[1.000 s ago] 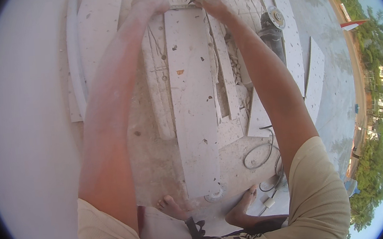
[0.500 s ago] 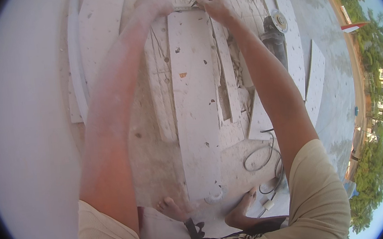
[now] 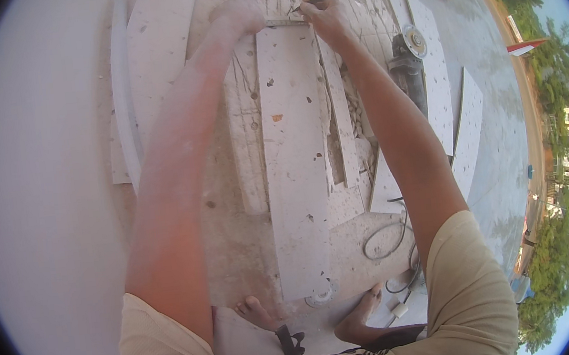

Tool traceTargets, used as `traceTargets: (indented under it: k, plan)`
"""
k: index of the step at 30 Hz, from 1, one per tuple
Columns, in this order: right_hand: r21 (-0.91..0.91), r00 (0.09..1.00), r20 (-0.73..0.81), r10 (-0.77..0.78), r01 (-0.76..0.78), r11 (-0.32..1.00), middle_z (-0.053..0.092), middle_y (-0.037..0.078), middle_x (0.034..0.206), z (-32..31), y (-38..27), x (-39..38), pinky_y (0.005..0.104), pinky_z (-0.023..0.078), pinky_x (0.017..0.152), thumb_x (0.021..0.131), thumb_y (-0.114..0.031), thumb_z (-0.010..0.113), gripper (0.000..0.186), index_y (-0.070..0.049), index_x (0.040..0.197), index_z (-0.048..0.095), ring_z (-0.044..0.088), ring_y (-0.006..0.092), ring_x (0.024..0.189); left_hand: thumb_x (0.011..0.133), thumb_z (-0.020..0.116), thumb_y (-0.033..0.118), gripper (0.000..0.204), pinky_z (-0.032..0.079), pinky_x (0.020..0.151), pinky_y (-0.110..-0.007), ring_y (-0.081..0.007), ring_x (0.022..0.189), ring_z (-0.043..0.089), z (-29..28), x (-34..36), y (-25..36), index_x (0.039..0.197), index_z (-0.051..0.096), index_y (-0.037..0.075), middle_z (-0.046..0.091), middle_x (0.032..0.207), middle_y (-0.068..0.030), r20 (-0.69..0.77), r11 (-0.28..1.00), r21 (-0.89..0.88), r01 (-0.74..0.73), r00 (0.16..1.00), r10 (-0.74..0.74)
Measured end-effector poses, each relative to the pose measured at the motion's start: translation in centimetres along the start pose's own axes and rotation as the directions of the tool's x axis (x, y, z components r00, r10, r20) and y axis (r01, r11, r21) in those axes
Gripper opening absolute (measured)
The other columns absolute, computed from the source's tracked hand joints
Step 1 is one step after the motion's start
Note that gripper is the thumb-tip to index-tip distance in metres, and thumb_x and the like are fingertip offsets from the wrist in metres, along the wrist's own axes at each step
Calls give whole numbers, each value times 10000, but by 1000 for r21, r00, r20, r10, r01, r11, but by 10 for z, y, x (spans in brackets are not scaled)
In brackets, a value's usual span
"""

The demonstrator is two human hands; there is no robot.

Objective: The person uses a hammer and a chisel to remove a strip of material from a wall. They then move to an outdoor area and use a pencil to mark a white plank. Finally, they use an angle grinder to cut the plank along the marked line.

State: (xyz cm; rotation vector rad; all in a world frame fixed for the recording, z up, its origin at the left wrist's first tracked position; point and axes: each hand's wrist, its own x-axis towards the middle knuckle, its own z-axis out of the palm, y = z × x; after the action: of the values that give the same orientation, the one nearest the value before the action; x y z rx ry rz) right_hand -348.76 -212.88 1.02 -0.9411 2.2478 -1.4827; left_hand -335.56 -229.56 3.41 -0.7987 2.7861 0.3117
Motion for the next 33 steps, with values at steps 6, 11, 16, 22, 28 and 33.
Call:
traceTargets:
  k: [6, 11, 16, 22, 28, 33]
  plan:
    - [142, 999, -37, 25, -19, 990, 743, 135, 957, -39, -45, -47, 303, 556, 768, 906, -242, 720, 345, 37, 1108, 695, 710, 171, 845, 885, 523, 145, 401, 530, 985, -460, -300, 1242, 630, 6, -14, 0, 1240, 699, 80, 666, 1330, -119, -116, 984, -177, 4, 993, -25]
    - [-9, 985, 118, 126, -126, 992, 741, 117, 971, -97, -94, -155, 286, 562, 796, 930, -188, 698, 283, 23, 1118, 693, 709, 156, 867, 891, 561, 248, 311, 529, 928, -433, -356, 1057, 679, 32, -21, -38, 1095, 726, 80, 722, 1147, -159, -433, 961, -261, -92, 901, -31]
    - [-243, 917, 258, 305, -244, 939, 739, 119, 964, -190, -100, -288, 322, 557, 825, 928, -192, 693, 289, 27, 1116, 672, 707, 167, 904, 894, 636, 442, 455, 522, 906, -412, -327, 1025, 687, 20, -109, -23, 1102, 715, 45, 727, 1075, -192, -362, 818, -569, -81, 918, -160]
    - [-393, 804, 331, 494, -359, 847, 737, 129, 949, -256, -90, -431, 341, 548, 800, 917, -193, 704, 286, 28, 1095, 668, 711, 194, 896, 880, 640, 593, 647, 510, 931, -416, -319, 1053, 687, 51, -260, -61, 1199, 681, 32, 738, 1039, -192, -204, 806, -587, 70, 951, -231]
    - [-329, 735, 325, 594, -501, 800, 733, 125, 933, -257, -65, -500, 333, 541, 774, 914, -187, 693, 285, 42, 1080, 665, 697, 176, 840, 901, 623, 559, 632, 481, 996, -462, -338, 1155, 623, 126, -374, -69, 1237, 655, 25, 664, 1199, -217, -115, 949, -215, 229, 959, -257]
    - [-239, 746, 409, 526, -469, 850, 702, 103, 904, -219, -62, -489, 333, 534, 739, 919, -231, 682, 299, 33, 1060, 672, 667, 168, 826, 878, 670, 502, 606, 489, 994, -493, -377, 1268, 549, 125, -366, -89, 1206, 639, -5, 529, 1381, -275, -452, 863, -159, 480, 742, -495]
